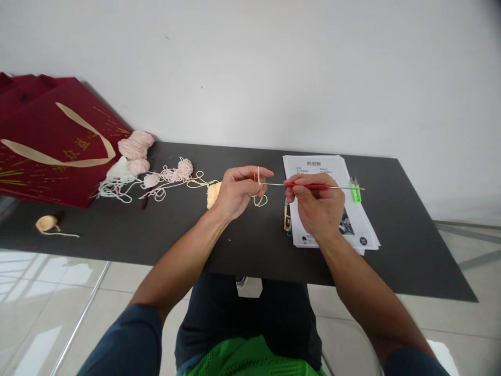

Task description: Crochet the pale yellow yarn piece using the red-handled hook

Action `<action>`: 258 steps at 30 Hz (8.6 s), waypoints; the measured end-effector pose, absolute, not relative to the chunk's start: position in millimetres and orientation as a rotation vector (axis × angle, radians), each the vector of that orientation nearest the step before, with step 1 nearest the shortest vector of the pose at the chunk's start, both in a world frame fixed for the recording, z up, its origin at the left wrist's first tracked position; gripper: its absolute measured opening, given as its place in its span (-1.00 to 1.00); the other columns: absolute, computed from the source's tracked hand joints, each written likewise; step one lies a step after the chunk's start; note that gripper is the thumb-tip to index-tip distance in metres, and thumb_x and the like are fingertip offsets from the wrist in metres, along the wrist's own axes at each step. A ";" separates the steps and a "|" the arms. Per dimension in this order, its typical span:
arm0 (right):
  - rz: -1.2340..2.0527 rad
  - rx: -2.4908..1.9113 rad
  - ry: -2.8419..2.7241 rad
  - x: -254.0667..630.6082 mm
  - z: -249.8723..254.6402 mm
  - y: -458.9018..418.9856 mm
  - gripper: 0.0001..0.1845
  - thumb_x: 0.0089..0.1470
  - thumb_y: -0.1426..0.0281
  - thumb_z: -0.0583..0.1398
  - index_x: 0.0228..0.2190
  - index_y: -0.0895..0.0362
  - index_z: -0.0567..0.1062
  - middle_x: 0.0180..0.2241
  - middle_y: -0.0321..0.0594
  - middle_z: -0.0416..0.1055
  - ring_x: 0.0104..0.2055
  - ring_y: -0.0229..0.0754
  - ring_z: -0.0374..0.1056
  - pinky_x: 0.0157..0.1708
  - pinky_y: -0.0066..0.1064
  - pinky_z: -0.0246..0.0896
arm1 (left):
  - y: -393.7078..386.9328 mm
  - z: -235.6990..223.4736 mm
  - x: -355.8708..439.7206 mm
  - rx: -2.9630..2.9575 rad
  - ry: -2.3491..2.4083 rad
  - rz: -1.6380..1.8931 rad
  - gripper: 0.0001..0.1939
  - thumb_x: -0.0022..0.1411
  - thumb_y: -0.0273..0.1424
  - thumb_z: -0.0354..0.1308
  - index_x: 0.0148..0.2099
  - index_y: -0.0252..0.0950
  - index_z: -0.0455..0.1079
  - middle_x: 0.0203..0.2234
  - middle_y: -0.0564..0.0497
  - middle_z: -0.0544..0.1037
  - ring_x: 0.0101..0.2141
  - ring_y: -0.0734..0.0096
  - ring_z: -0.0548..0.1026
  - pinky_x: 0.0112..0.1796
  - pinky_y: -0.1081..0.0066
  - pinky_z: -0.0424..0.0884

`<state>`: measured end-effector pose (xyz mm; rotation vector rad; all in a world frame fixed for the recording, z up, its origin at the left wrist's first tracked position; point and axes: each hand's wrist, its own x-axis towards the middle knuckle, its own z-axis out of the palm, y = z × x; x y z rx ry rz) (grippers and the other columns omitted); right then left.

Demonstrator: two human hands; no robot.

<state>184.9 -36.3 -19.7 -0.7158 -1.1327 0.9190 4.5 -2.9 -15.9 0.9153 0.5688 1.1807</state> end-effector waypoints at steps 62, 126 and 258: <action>1.299 -0.764 -0.711 152.2 -31.3 -35.9 -0.77 0.01 0.22 0.51 -0.33 0.00 0.63 -0.30 -0.34 0.69 -0.28 -0.20 0.56 -0.22 -0.28 0.55 | -16.8 -23.3 32.4 1.050 0.957 1.401 -0.71 0.04 -0.45 0.42 -0.12 -0.23 0.62 -0.43 0.09 0.60 -0.47 0.53 0.47 -0.42 0.49 0.44; 1.351 -0.753 -0.704 159.3 -32.7 -35.4 -0.83 0.13 0.21 0.44 -0.29 -0.01 0.61 -0.27 -0.36 0.65 -0.28 -0.32 0.51 -0.27 -0.46 0.48 | -21.5 -19.3 29.0 1.064 0.984 1.436 -0.64 0.06 -0.45 0.42 -0.04 -0.19 0.64 -0.44 0.13 0.53 -0.46 0.57 0.40 -0.40 0.51 0.33; 0.916 -0.831 -1.152 199.1 -16.1 -33.0 -0.74 0.09 0.24 0.47 -0.34 0.03 0.51 -0.37 -0.34 0.60 -0.51 -0.33 0.39 -0.52 -0.42 0.32 | -7.8 -17.4 10.8 1.256 0.878 1.166 -0.66 -0.04 -0.53 0.38 -0.14 -0.22 0.68 -0.53 0.10 0.48 -0.53 0.55 0.35 -0.48 0.47 0.21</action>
